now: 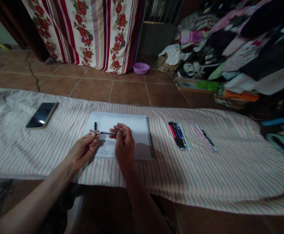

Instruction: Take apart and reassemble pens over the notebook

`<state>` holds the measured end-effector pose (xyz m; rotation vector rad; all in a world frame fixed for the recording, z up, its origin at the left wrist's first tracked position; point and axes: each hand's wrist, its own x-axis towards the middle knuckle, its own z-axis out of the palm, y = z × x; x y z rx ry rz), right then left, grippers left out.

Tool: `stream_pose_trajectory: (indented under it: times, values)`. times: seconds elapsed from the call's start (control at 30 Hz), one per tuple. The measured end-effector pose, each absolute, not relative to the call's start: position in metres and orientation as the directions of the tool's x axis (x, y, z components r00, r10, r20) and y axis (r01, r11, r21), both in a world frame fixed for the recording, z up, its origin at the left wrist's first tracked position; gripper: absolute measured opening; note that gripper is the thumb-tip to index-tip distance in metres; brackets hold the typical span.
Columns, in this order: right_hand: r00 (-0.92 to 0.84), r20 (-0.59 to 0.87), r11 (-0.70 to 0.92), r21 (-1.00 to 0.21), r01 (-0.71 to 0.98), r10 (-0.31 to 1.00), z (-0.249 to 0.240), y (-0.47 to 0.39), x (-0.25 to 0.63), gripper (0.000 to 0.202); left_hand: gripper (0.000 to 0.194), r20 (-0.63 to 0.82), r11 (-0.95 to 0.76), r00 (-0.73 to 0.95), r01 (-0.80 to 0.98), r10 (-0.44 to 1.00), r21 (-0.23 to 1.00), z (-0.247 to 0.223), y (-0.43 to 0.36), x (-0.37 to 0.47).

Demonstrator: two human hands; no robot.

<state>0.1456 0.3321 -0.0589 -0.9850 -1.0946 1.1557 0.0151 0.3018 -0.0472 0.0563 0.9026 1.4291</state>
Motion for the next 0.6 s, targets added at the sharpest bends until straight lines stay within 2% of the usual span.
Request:
stream_pose_trajectory:
  times: [0.2,0.6]
  values:
    - [0.016,0.131,0.13,-0.95,-0.284,0.991,-0.062,0.332,0.145,0.021,0.018,-0.522,0.195,-0.139,-0.823,0.841,0.534,-0.043,0.304,0.016]
    - [0.011,0.17,0.167,-0.949,-0.266,0.985,-0.051,0.326,0.143,0.023,0.017,-0.507,0.169,-0.145,-0.836,0.849,0.522,-0.046,0.304,0.015]
